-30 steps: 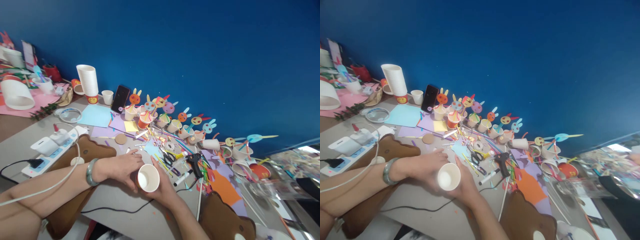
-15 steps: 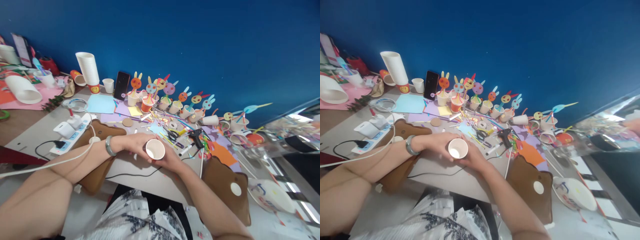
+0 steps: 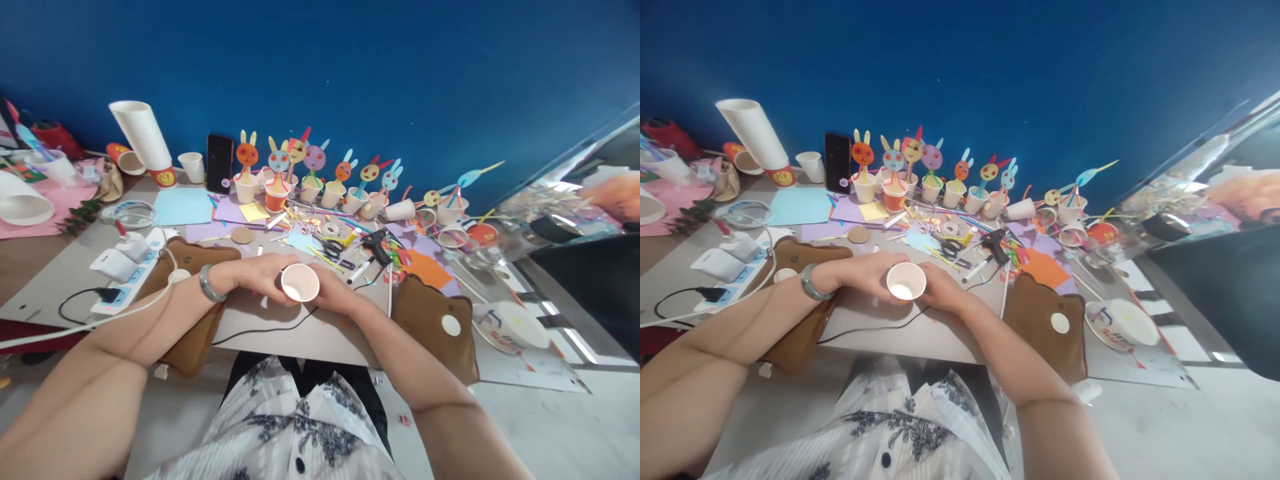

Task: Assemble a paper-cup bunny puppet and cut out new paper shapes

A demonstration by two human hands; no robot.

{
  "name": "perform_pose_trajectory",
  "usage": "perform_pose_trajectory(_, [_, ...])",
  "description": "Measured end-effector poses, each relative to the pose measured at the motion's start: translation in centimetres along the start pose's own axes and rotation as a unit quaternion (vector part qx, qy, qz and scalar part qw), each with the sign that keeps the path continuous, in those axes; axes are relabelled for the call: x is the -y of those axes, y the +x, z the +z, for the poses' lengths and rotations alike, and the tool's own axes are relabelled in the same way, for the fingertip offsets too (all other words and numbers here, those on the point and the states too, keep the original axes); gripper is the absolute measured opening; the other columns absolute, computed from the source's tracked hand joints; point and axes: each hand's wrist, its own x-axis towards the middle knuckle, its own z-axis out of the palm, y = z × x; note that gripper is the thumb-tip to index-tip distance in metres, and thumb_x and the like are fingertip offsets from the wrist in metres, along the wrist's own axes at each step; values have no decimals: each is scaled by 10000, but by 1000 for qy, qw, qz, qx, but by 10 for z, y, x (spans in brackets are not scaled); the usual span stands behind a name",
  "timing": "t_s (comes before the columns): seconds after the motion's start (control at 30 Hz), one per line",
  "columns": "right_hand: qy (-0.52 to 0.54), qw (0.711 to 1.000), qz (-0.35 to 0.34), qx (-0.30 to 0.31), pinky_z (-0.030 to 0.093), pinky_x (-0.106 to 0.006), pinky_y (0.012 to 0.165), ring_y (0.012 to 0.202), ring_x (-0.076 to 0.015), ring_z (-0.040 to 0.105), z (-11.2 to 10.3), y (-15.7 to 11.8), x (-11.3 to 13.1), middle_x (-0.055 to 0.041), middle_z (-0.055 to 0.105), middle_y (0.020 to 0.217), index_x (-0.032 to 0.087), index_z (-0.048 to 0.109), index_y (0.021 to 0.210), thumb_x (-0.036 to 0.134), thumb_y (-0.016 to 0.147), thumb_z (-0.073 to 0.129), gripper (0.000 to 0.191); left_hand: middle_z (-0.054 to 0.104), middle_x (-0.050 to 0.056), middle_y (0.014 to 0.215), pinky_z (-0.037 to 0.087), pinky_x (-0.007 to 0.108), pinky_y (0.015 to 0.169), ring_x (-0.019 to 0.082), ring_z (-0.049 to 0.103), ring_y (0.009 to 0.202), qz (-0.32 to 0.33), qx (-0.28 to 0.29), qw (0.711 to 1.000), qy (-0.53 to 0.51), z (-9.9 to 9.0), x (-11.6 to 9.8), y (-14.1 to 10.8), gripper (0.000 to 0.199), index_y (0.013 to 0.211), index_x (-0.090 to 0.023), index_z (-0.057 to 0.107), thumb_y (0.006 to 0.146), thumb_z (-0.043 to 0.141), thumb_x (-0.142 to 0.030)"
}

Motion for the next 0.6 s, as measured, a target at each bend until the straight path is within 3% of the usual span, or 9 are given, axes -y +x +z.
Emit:
perform_pose_trajectory(0.27, [-10, 1000, -1, -11, 577, -447, 953, 1077, -305, 687, 4, 2, -2, -162, 752, 1174, 170, 693, 1235, 226, 910, 673, 331, 745, 54, 1059, 490, 335, 779, 246, 696, 939, -12, 10, 1000, 18, -2, -4, 1, 554, 1095, -203, 627, 727, 879, -530])
perform_pose_trajectory(0.47, [-19, 999, -18, -43, 572, -443, 959, 1075, -297, 710, -20, 5, 2, -155, 786, 1191, 187, 717, 1280, 244, 955, 592, 353, 744, 65, 1171, 512, 344, 903, 260, 694, 1062, 13, -32, 999, 11, -5, -2, 2, 576, 1193, -201, 652, 738, 876, -475])
perform_pose_trajectory(0.6, [-27, 997, 3, -72, 573, -429, 941, 1049, -292, 724, -25, 7, 6, -155, 797, 1170, 179, 736, 1226, 219, 939, 558, 340, 736, 79, 1216, 521, 360, 926, 275, 693, 1097, -7, -62, 998, 7, -7, 0, 3, 618, 1235, -198, 642, 759, 851, -532])
